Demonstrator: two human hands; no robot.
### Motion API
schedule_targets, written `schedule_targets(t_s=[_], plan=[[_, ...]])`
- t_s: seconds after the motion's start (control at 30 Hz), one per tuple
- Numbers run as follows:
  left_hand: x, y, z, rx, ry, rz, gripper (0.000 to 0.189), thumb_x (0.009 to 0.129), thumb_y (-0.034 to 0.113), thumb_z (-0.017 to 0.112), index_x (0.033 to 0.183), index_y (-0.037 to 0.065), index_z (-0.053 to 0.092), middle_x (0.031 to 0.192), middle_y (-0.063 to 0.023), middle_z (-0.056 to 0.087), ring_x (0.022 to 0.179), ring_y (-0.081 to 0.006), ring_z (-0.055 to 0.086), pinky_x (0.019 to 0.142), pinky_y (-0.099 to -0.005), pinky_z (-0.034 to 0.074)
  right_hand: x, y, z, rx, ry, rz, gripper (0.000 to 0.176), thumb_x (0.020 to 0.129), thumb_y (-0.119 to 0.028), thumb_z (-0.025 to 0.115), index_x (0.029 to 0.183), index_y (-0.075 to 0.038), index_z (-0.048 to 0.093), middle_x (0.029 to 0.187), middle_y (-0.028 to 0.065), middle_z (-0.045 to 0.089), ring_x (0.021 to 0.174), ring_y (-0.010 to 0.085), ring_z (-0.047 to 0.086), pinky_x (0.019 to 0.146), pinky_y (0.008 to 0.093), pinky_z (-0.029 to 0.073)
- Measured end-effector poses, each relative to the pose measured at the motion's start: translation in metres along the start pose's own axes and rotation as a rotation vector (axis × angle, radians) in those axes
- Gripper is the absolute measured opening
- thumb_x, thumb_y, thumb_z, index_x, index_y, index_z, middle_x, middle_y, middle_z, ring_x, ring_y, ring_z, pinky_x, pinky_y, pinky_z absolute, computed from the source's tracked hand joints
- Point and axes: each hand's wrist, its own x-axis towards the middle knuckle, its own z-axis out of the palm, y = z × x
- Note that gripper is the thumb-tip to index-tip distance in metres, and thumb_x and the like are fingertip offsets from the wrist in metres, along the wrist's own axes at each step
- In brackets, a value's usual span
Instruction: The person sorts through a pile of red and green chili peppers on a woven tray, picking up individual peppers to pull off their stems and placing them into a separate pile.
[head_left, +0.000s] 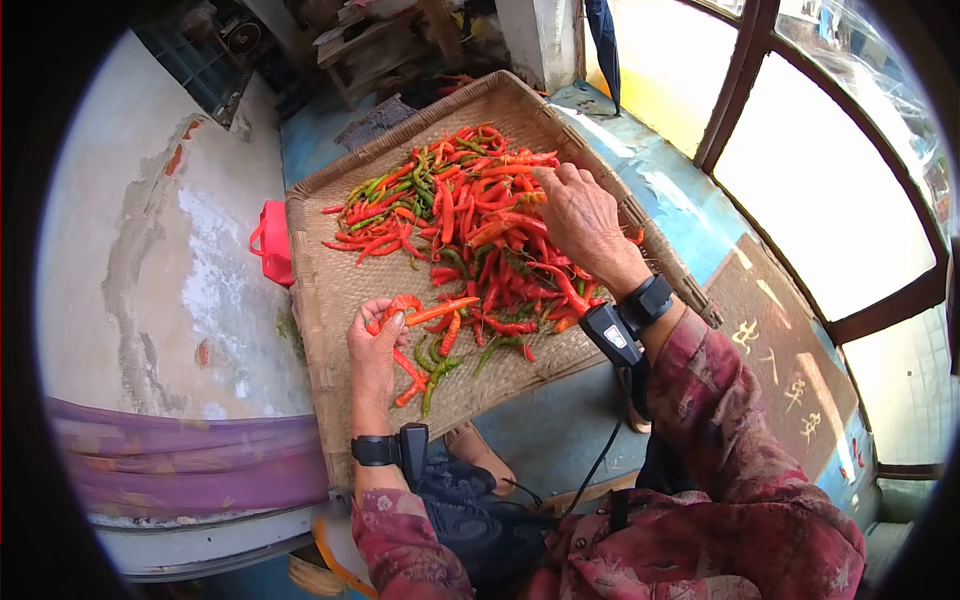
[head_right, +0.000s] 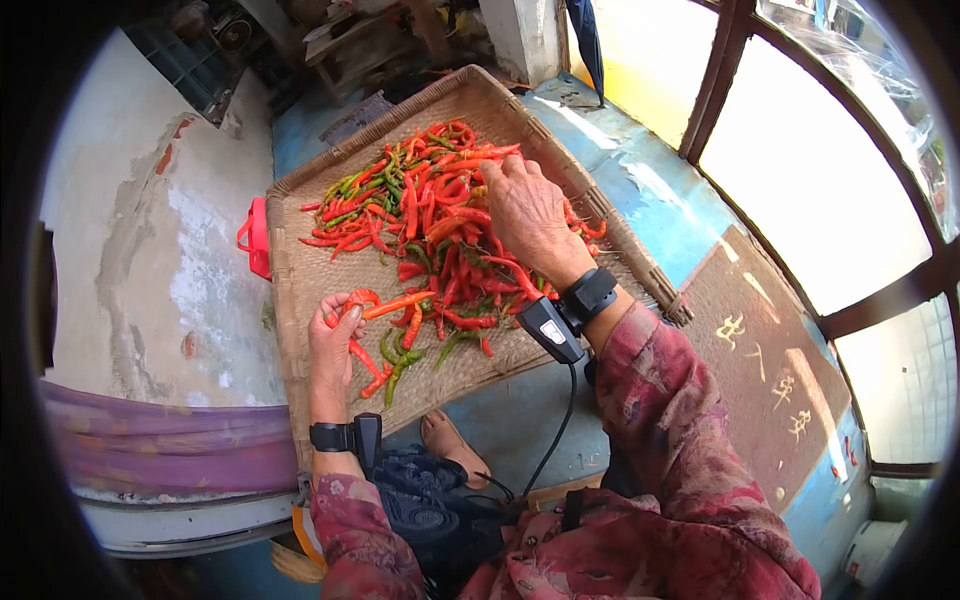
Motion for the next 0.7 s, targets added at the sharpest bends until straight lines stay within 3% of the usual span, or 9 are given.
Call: schedule_targets(t_s=[0.1,0.17,0.23,0.27,0.37,0.5,0.6,0.63,0.7], plan=[[0.003,-0.001,-0.003,-0.070,0.006,0.021,0.027,0.081,0.008,0.064,0.104,0.003,0.050,0.084,-0.0025,0.057,0.066,-0.0074,0.053,0.057,-0.0196,0.043,-0.009,-0.010,0.014,0.004,-0.086,-0.100,0.028,0.076,-0.010,0.056,0.103,-0.001,0.055,0.095,0.0142,0.053,0.090,0.0304,0.054,0.067,0.0396,0.050],[0.003,-0.003,-0.005,-0.104,-0.006,0.023,0.027,0.081,0.008,0.064,0.104,0.003,0.049,0.084,-0.0024,0.057,0.066,-0.0075,0.053,0.057,-0.0197,0.043,-0.017,-0.021,0.021,0.046,-0.266,-0.247,0.025,0.073,-0.007,0.058,0.097,-0.001,0.056,0.097,0.0130,0.052,0.089,0.0286,0.053,0.067,0.0383,0.050],[0.002,-0.001,-0.003,-0.106,0.032,0.028,0.027,0.081,0.008,0.064,0.103,0.004,0.049,0.085,-0.0023,0.057,0.066,-0.0074,0.053,0.056,-0.0196,0.043,-0.031,-0.036,0.024,0.084,-0.303,-0.355,0.021,0.070,-0.006,0.060,0.091,-0.001,0.057,0.097,0.0120,0.051,0.089,0.0273,0.053,0.065,0.0363,0.050],[0.002,0.000,-0.003,-0.108,0.031,0.033,0.027,0.081,0.008,0.064,0.103,0.004,0.049,0.085,-0.0023,0.057,0.066,-0.0074,0.053,0.056,-0.0196,0.043,-0.042,-0.042,0.033,0.100,-0.187,-0.415,0.021,0.070,-0.007,0.060,0.090,-0.002,0.057,0.092,0.0117,0.051,0.086,0.0259,0.053,0.063,0.0345,0.050],[0.001,0.003,-0.004,-0.104,0.048,0.017,0.027,0.081,0.008,0.064,0.103,0.004,0.050,0.084,-0.0020,0.057,0.065,-0.0073,0.053,0.056,-0.0196,0.043,-0.064,-0.060,0.042,0.088,-0.401,-0.539,0.022,0.070,-0.007,0.058,0.091,0.000,0.056,0.088,0.0110,0.052,0.083,0.0243,0.055,0.061,0.0329,0.050],[-0.005,0.010,-0.002,-0.089,0.011,0.023,0.026,0.081,0.007,0.063,0.103,0.004,0.050,0.085,-0.0025,0.057,0.065,-0.0077,0.053,0.057,-0.0200,0.044,-0.062,-0.073,0.032,0.190,-0.338,-0.520,0.025,0.071,-0.009,0.059,0.094,-0.001,0.054,0.086,0.0101,0.052,0.084,0.0249,0.055,0.058,0.0322,0.050],[-0.010,0.014,0.003,-0.131,-0.090,0.003,0.028,0.081,0.009,0.065,0.103,0.005,0.050,0.084,-0.0021,0.057,0.065,-0.0075,0.053,0.058,-0.0193,0.043,-0.057,-0.080,0.022,0.307,-0.110,-0.474,0.030,0.073,-0.011,0.060,0.099,0.001,0.049,0.080,0.0102,0.054,0.079,0.0253,0.058,0.056,0.0339,0.049],[-0.010,0.013,0.005,-0.169,-0.141,-0.010,0.028,0.080,0.009,0.066,0.103,0.006,0.050,0.084,-0.0022,0.057,0.065,-0.0076,0.053,0.059,-0.0191,0.043,-0.059,-0.079,0.025,0.302,-0.108,-0.472,0.030,0.073,-0.011,0.060,0.099,0.001,0.049,0.080,0.0102,0.054,0.079,0.0253,0.058,0.056,0.0339,0.049],[-0.010,0.011,0.010,-0.161,-0.181,-0.020,0.027,0.081,0.010,0.064,0.103,0.005,0.050,0.084,-0.0024,0.057,0.065,-0.0078,0.053,0.058,-0.0196,0.044,-0.063,-0.077,0.032,0.284,-0.352,-0.481,0.027,0.073,-0.012,0.060,0.094,0.000,0.050,0.077,0.0103,0.057,0.075,0.0256,0.061,0.055,0.0359,0.049]])
